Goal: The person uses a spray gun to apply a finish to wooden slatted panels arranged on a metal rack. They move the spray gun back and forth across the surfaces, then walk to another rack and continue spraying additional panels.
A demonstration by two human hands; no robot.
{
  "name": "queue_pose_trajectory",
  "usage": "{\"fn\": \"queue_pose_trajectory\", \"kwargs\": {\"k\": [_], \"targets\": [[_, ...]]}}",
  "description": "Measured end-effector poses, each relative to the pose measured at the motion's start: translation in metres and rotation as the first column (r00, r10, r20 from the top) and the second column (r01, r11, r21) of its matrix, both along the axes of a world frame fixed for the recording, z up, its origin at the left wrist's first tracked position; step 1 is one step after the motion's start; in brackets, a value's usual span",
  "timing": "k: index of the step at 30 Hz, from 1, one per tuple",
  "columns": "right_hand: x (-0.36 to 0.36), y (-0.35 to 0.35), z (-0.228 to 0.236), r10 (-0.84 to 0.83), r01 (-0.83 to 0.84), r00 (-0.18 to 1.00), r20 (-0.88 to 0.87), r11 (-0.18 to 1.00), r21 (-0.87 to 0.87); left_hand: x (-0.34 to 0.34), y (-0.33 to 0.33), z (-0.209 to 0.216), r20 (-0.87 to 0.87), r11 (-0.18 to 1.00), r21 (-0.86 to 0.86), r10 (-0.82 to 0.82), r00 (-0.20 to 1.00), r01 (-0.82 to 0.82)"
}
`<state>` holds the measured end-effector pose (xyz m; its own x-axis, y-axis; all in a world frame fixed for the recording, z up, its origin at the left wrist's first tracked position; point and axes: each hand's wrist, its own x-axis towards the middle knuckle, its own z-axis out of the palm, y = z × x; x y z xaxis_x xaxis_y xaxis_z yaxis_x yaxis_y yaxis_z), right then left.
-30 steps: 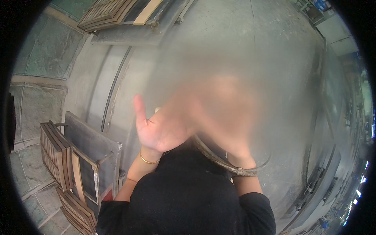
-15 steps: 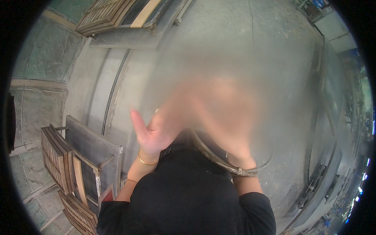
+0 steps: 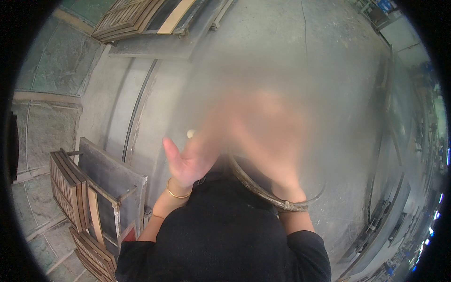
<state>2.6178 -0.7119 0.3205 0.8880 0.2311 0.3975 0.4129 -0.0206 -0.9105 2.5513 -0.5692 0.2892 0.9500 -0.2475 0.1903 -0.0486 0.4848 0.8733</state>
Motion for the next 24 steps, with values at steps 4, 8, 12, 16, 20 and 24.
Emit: {"fn": "queue_pose_trajectory", "kwargs": {"k": [4, 8, 12, 16, 20, 24], "targets": [[0.008, -0.004, -0.002, 0.035, -0.035, 0.999, 0.009, 0.999, 0.030, 0.011, -0.001, -0.005, 0.079, 0.943, -0.311, -0.098, 0.992, 0.118], [0.016, -0.006, -0.004, 0.023, -0.022, 1.000, -0.015, 0.998, 0.061, 0.024, -0.005, -0.010, 0.091, 0.805, -0.552, -0.201, 0.975, 0.218], [0.024, -0.010, -0.001, 0.028, -0.027, 0.999, -0.016, 0.999, 0.033, 0.033, -0.007, -0.012, 0.101, 0.696, -0.669, -0.262, 0.960, 0.260], [0.028, -0.010, -0.001, 0.018, -0.018, 1.000, -0.023, 1.000, -0.009, 0.038, -0.007, -0.013, 0.093, 0.695, -0.674, -0.255, 0.962, 0.249], [0.031, -0.006, -0.004, -0.070, 0.066, 0.996, -0.051, 0.996, -0.059, 0.041, -0.003, -0.009, 0.071, 0.857, -0.486, -0.154, 0.986, 0.169], [0.039, -0.006, -0.003, -0.101, 0.095, 0.993, -0.068, 0.992, -0.088, 0.046, -0.002, -0.006, 0.108, 0.997, 0.064, 0.026, 0.994, -0.033]]}}
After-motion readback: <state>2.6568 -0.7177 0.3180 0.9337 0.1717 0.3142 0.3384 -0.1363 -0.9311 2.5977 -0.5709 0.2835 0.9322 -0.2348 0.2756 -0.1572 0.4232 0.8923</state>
